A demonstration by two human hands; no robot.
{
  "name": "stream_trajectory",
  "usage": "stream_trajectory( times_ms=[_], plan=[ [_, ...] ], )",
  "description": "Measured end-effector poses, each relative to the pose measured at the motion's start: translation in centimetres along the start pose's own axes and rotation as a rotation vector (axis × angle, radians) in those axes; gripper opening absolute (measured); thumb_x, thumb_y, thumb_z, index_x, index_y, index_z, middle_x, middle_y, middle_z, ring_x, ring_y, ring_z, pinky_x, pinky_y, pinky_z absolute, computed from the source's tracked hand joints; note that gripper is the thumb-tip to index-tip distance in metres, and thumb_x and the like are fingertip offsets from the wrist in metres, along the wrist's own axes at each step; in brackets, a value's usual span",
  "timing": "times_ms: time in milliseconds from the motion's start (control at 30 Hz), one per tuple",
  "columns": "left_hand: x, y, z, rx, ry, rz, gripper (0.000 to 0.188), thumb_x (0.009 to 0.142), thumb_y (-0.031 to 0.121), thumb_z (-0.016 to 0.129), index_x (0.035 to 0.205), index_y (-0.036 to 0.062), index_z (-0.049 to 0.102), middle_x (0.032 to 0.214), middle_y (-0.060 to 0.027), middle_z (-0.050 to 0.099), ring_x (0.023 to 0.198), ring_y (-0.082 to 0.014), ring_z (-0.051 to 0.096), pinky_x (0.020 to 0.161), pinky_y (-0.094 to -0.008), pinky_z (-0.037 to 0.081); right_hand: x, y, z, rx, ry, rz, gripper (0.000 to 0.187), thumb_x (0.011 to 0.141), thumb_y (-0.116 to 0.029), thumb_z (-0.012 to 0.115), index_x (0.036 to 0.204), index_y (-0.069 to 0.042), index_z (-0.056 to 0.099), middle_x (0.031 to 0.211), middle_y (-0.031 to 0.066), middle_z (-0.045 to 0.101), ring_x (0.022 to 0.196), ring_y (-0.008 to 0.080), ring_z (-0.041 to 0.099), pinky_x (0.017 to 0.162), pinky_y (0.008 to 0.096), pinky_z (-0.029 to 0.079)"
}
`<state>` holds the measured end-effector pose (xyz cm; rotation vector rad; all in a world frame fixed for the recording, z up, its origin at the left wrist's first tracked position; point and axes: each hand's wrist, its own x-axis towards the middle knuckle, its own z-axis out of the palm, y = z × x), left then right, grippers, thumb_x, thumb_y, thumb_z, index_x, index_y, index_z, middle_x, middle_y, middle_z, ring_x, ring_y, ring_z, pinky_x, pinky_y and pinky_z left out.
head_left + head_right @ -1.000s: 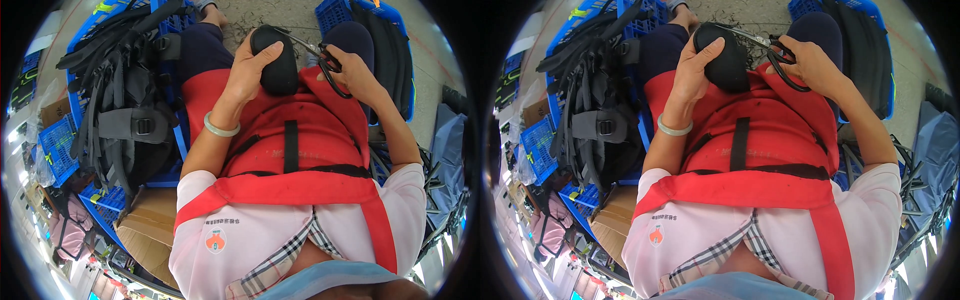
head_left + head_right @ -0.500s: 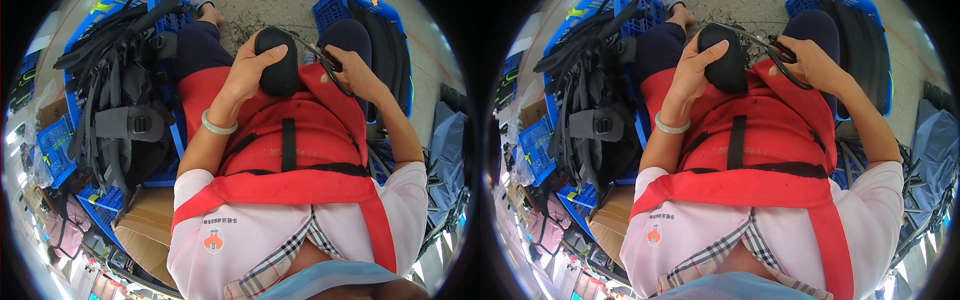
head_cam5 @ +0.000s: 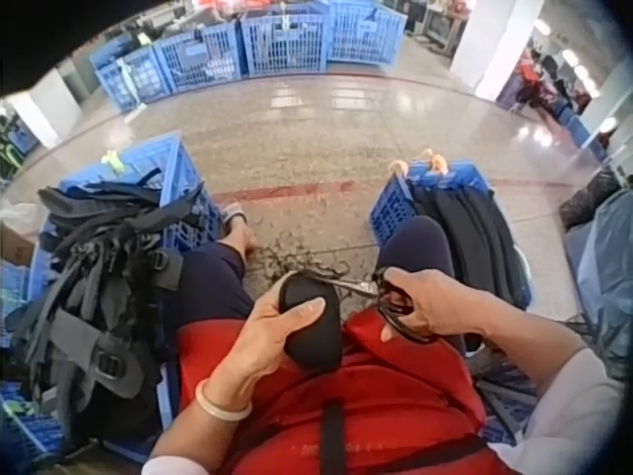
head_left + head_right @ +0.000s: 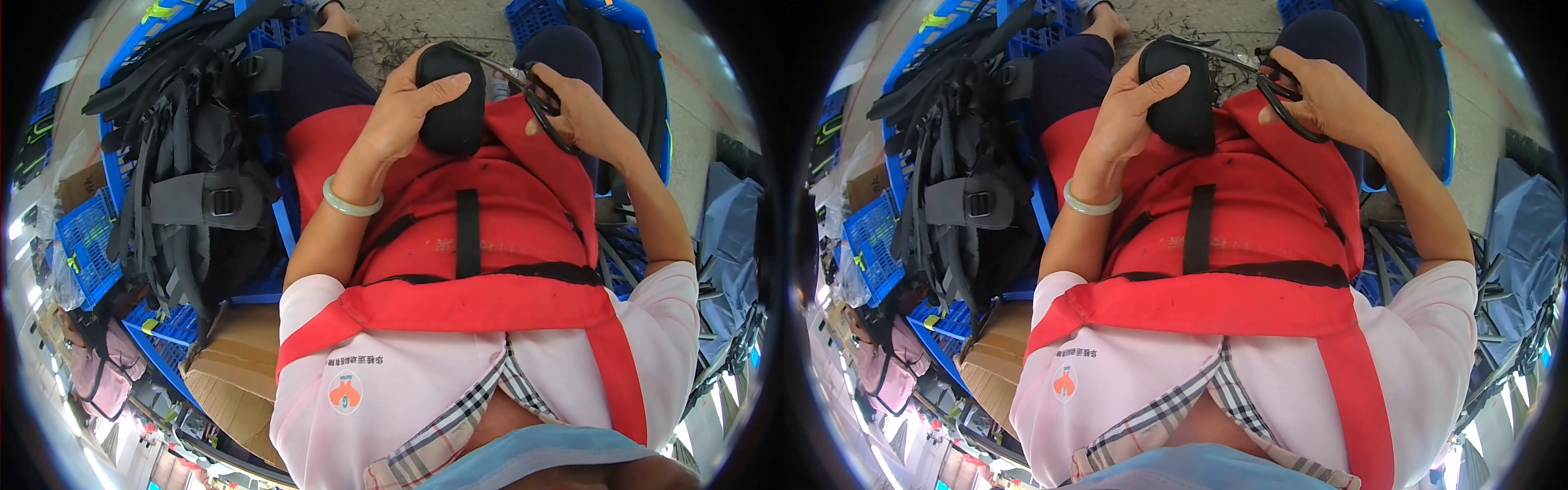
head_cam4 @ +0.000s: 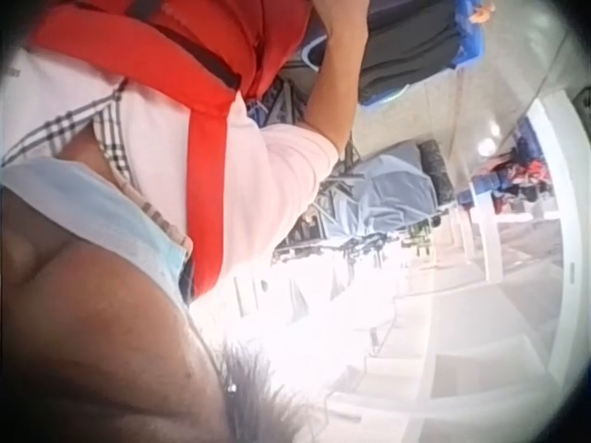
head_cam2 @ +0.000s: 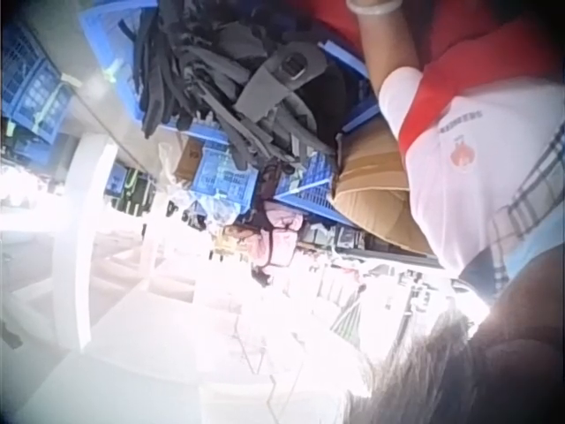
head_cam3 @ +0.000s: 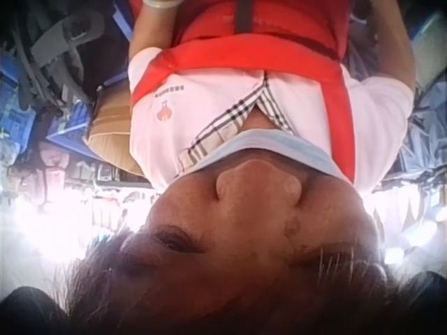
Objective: Trimming excess material from black foam backpack straps using scissors.
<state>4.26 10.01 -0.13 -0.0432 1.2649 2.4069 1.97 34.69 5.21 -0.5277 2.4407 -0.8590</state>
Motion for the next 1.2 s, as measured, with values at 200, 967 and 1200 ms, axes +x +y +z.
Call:
stream_trajectory(
  times_ms=[200, 967, 1200],
  plan=[
    [-0.1, 0.0, 0.4, 0.014, -0.061, -0.05, 0.025, 0.087, 0.008, 0.067, 0.11, 0.0021, 0.059, 0.095, -0.0019, 0.064, 0.085, -0.0094, 0.059, 0.078, -0.0228, 0.049, -0.2, -0.3, -1.6, -0.089, -0.074, 0.11, 0.051, 0.073, -0.035, 0.078, 0.098, -0.001, 0.049, 0.061, 0.0124, 0.044, 0.053, 0.0269, 0.044, 0.053, 0.0376, 0.037],
    [-0.2, -0.3, 0.4, 0.044, -0.124, -0.056, 0.027, 0.088, 0.007, 0.066, 0.113, 0.0025, 0.057, 0.098, -0.0025, 0.064, 0.087, -0.0094, 0.061, 0.078, -0.0222, 0.05, -0.4, -0.1, -2.5, -0.332, 0.023, -0.072, 0.052, 0.07, -0.028, 0.08, 0.1, -0.004, 0.044, 0.067, 0.0107, 0.045, 0.063, 0.0321, 0.046, 0.062, 0.0401, 0.039],
    [-0.3, -0.1, 0.6, 0.101, -0.162, -0.059, 0.027, 0.087, 0.008, 0.066, 0.113, 0.0032, 0.058, 0.098, -0.0024, 0.064, 0.087, -0.0093, 0.061, 0.078, -0.0221, 0.05, -0.6, -0.7, -3.4, -0.378, -0.021, -0.043, 0.052, 0.073, -0.028, 0.078, 0.107, -0.006, 0.046, 0.066, 0.0118, 0.047, 0.064, 0.0327, 0.047, 0.064, 0.0437, 0.04]
  ],
)
